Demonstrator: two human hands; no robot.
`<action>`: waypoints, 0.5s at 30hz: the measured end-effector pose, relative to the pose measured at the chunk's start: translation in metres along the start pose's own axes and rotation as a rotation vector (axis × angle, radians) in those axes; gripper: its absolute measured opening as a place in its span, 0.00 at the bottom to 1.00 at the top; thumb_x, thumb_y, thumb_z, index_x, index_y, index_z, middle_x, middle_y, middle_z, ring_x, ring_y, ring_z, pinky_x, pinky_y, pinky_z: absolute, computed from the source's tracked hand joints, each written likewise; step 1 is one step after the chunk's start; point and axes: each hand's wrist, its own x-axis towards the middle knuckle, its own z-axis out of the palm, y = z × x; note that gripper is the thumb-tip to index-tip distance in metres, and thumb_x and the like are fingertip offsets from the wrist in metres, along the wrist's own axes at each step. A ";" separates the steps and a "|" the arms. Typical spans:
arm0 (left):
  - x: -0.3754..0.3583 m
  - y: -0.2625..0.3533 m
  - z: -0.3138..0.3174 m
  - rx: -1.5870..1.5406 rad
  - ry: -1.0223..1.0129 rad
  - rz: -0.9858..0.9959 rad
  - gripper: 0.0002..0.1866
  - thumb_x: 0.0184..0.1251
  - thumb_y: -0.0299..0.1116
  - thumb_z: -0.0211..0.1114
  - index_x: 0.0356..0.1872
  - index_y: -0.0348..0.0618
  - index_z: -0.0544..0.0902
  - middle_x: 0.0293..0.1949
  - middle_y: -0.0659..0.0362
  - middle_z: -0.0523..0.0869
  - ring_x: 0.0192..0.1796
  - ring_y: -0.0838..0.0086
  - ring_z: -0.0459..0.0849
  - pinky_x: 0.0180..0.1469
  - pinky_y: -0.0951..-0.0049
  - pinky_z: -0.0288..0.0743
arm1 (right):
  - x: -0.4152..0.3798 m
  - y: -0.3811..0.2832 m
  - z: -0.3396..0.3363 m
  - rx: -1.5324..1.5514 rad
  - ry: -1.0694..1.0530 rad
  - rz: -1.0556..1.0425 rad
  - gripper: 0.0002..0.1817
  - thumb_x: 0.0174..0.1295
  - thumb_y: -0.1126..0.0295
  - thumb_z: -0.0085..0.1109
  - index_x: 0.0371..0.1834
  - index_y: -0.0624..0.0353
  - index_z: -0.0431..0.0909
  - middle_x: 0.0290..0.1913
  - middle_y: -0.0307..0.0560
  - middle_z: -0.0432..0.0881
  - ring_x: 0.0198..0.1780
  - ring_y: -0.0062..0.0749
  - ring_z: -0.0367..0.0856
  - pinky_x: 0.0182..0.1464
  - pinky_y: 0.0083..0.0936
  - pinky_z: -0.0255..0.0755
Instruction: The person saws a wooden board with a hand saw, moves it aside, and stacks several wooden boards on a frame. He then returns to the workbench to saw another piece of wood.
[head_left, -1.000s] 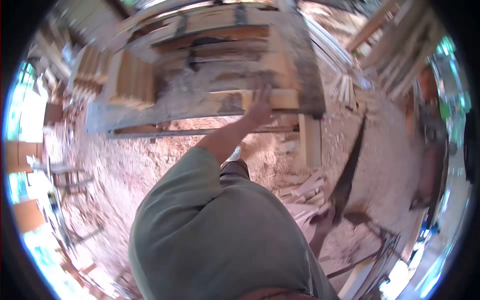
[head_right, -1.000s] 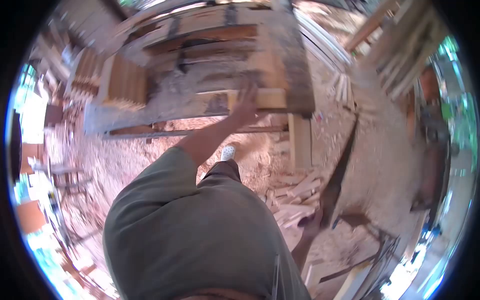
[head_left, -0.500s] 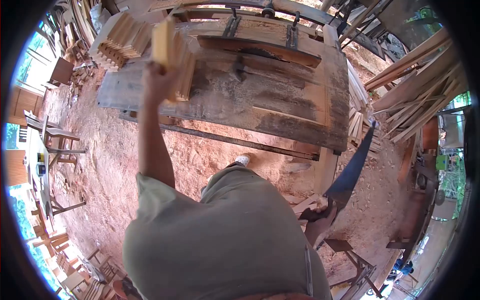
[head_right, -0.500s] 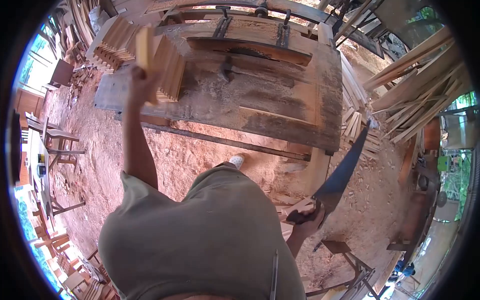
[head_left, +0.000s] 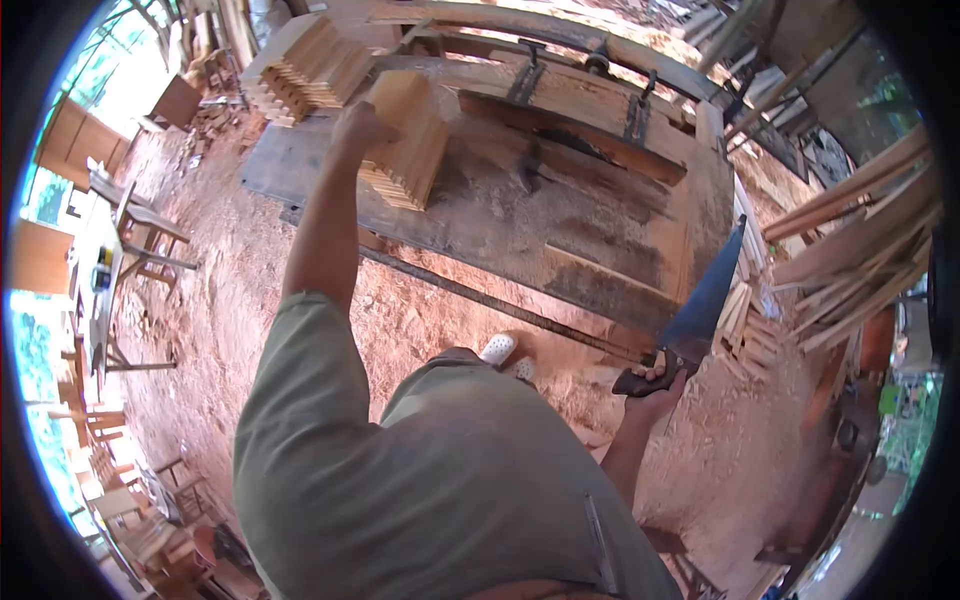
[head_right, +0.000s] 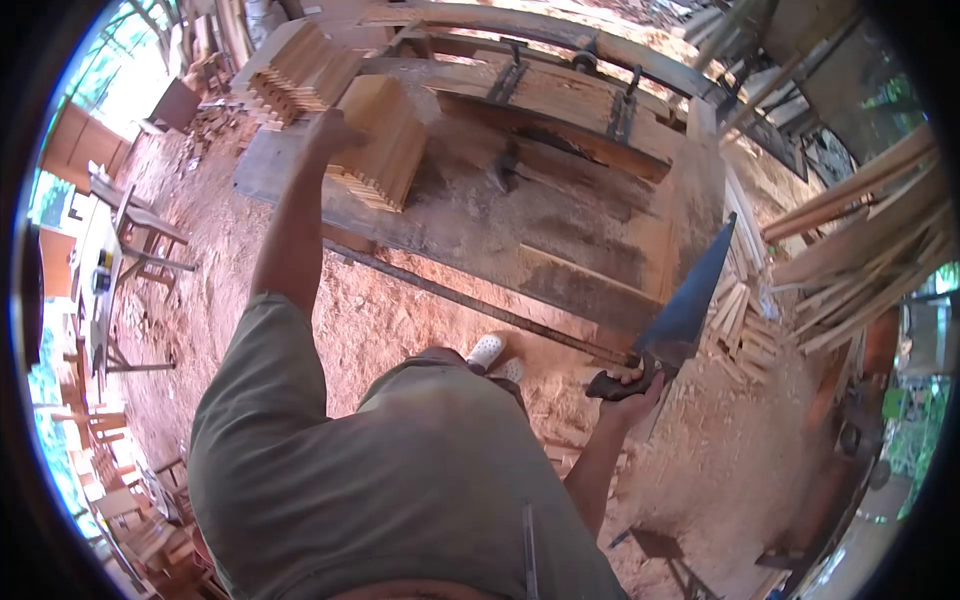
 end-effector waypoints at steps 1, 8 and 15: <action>0.001 0.000 -0.002 0.007 -0.060 0.005 0.39 0.35 0.57 0.79 0.46 0.35 0.86 0.52 0.45 0.86 0.56 0.57 0.84 0.58 0.62 0.76 | 0.013 0.003 0.002 0.005 -0.020 0.018 0.17 0.74 0.49 0.47 0.41 0.50 0.72 0.24 0.35 0.72 0.23 0.25 0.70 0.31 0.30 0.71; 0.015 0.001 0.002 -0.045 -0.094 -0.070 0.37 0.33 0.52 0.81 0.47 0.38 0.87 0.50 0.46 0.87 0.55 0.58 0.85 0.57 0.63 0.77 | 0.053 0.030 0.016 0.124 -0.097 0.064 0.23 0.72 0.45 0.45 0.38 0.56 0.71 0.27 0.38 0.72 0.24 0.28 0.71 0.31 0.33 0.73; -0.007 0.005 -0.014 -0.031 -0.061 0.053 0.41 0.43 0.63 0.74 0.51 0.37 0.85 0.51 0.45 0.86 0.53 0.55 0.85 0.57 0.64 0.77 | 0.075 0.059 -0.009 -0.040 -0.378 0.119 0.25 0.71 0.43 0.44 0.48 0.55 0.74 0.34 0.45 0.79 0.34 0.40 0.79 0.38 0.40 0.77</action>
